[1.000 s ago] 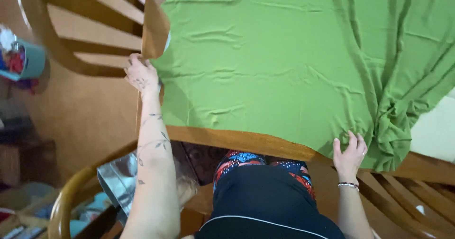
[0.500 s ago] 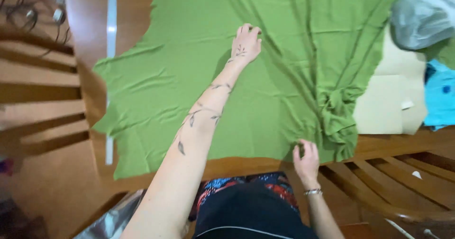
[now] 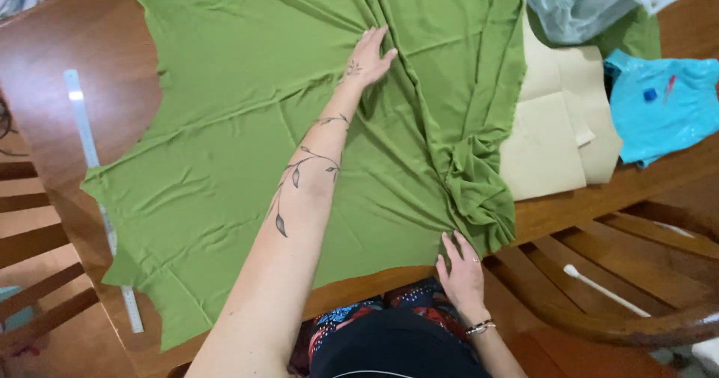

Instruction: The person spreads a large piece of green fabric on a wooden table and smooths it out. They then place several paper pattern pieces onto the fabric, adjusting their positions and securing them with tape.

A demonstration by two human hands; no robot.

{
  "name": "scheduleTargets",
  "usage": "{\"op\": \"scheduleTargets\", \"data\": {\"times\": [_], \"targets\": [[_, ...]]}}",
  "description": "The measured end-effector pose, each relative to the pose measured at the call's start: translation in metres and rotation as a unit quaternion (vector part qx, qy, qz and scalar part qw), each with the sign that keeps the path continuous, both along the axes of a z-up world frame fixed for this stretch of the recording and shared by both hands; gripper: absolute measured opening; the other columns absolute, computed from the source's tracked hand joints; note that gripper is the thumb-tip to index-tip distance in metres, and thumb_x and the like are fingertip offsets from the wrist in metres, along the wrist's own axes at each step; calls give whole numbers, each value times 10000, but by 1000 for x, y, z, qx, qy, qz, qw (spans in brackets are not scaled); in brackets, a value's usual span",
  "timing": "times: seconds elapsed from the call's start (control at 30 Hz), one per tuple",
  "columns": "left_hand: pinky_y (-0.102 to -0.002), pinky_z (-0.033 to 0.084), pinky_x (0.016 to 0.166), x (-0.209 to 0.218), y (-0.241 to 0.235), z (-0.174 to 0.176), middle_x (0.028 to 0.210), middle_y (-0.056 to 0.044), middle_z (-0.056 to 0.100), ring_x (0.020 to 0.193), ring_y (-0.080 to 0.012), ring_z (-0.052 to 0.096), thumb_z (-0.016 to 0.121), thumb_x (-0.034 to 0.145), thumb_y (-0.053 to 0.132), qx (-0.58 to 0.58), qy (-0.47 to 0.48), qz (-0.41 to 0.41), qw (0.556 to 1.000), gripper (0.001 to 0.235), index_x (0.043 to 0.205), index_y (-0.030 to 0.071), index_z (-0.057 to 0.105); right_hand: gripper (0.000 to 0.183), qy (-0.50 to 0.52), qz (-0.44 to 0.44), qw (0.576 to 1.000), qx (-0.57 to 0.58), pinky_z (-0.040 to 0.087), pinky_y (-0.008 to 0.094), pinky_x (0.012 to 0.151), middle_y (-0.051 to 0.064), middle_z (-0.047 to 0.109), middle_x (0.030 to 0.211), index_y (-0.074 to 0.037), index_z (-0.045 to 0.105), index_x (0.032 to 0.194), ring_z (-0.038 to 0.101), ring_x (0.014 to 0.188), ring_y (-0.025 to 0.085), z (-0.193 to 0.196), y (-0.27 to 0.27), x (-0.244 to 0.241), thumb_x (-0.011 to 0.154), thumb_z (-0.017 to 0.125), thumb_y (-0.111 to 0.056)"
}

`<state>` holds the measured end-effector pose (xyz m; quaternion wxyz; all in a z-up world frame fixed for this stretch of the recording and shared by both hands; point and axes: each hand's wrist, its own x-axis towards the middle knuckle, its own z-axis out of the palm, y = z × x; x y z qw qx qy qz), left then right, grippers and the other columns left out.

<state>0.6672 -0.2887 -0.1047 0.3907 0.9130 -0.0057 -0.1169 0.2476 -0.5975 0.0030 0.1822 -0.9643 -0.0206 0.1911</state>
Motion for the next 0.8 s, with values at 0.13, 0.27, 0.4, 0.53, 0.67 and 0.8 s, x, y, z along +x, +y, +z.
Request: {"op": "scheduleTargets", "data": {"times": [0.13,0.27,0.4,0.53,0.67,0.8], "targets": [[-476,171,1253,18,-31,15,1634,-147,270,1519,-310,210,588,1021,371,-46,30,7,998,657,1554,122,296,523,-51,14,999,-5,427,475,1087,176,521,1455,-142,549,1437,521,1282,344,-4,-24,-1,929,577,-259],[-479,144,1258,36,-49,6,1638,-173,217,1530,-315,134,647,983,409,-44,16,13,999,700,1536,112,337,565,-35,22,998,-54,381,503,1120,169,490,1494,-127,514,1464,498,1314,333,-7,-44,-5,931,556,-310],[-491,120,1263,49,-56,21,1648,-160,162,1531,-301,69,712,973,383,-60,26,25,998,711,1528,118,356,593,-4,21,997,-74,334,515,1156,151,446,1537,-133,470,1492,455,1367,315,-6,-49,-3,941,528,-345],[-537,142,1254,70,-54,-5,1656,-155,152,1535,-296,63,730,954,428,-81,31,31,996,764,1540,141,333,610,5,26,996,-91,326,512,1150,128,424,1559,-150,447,1504,437,1377,312,-6,-50,3,936,525,-359],[-437,232,1214,69,-51,-51,1547,-214,347,1458,-358,257,852,877,479,-63,-110,-3,992,781,1476,141,482,428,33,-41,999,11,367,525,1086,133,521,1432,-152,592,1323,476,1314,319,6,-54,21,951,544,-357],[-497,260,1220,0,-43,15,1604,-166,321,1499,-322,283,770,948,413,-99,-101,18,990,694,1515,193,436,150,-151,-122,971,142,472,416,1000,117,690,1117,-58,660,1095,626,1088,264,29,-64,78,973,589,-108]]}}
